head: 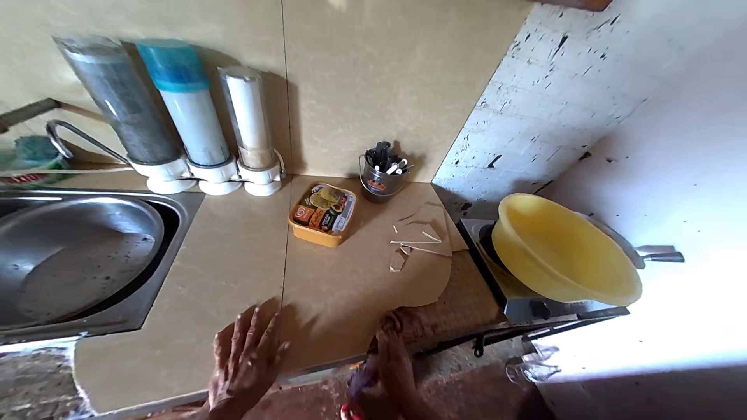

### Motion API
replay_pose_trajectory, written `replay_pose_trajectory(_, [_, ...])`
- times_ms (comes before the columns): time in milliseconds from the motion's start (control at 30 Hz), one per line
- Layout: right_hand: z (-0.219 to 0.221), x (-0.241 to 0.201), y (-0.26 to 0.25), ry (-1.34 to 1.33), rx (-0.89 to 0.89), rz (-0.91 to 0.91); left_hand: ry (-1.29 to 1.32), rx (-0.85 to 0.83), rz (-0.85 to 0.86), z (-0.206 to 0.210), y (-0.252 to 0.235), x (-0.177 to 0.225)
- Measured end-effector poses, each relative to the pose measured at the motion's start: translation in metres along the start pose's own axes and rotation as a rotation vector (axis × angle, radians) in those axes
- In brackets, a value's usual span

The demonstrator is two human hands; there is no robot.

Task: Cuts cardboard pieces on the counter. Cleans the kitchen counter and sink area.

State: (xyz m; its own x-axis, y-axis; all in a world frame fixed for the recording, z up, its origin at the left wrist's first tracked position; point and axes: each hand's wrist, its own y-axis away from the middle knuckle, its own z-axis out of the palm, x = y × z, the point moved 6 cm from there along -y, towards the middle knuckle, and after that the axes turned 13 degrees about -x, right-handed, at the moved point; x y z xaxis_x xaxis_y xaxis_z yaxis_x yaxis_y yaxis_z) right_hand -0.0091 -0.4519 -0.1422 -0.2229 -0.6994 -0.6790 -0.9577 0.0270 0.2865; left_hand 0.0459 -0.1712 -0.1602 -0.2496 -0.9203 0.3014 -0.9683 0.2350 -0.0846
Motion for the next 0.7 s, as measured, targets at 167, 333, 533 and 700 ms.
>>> replay_pose_trajectory(167, [-0.009,-0.023,-0.012,-0.739,-0.111,-0.007,0.774,-0.038,0.004,-0.022,-0.02,0.057])
replay_pose_trajectory(333, [-0.026,-0.072,-0.023,-0.628,-0.46,-0.452,1.078,-0.123,0.03,-0.003,-0.051,0.145])
replay_pose_trajectory(533, [-0.138,0.012,-0.095,0.024,0.03,-0.347,0.561,0.131,0.186,-0.026,-0.061,0.136])
replay_pose_trajectory(700, [-0.219,0.075,-0.186,0.21,0.187,-0.093,0.206,-0.284,0.178,0.039,-0.068,0.119])
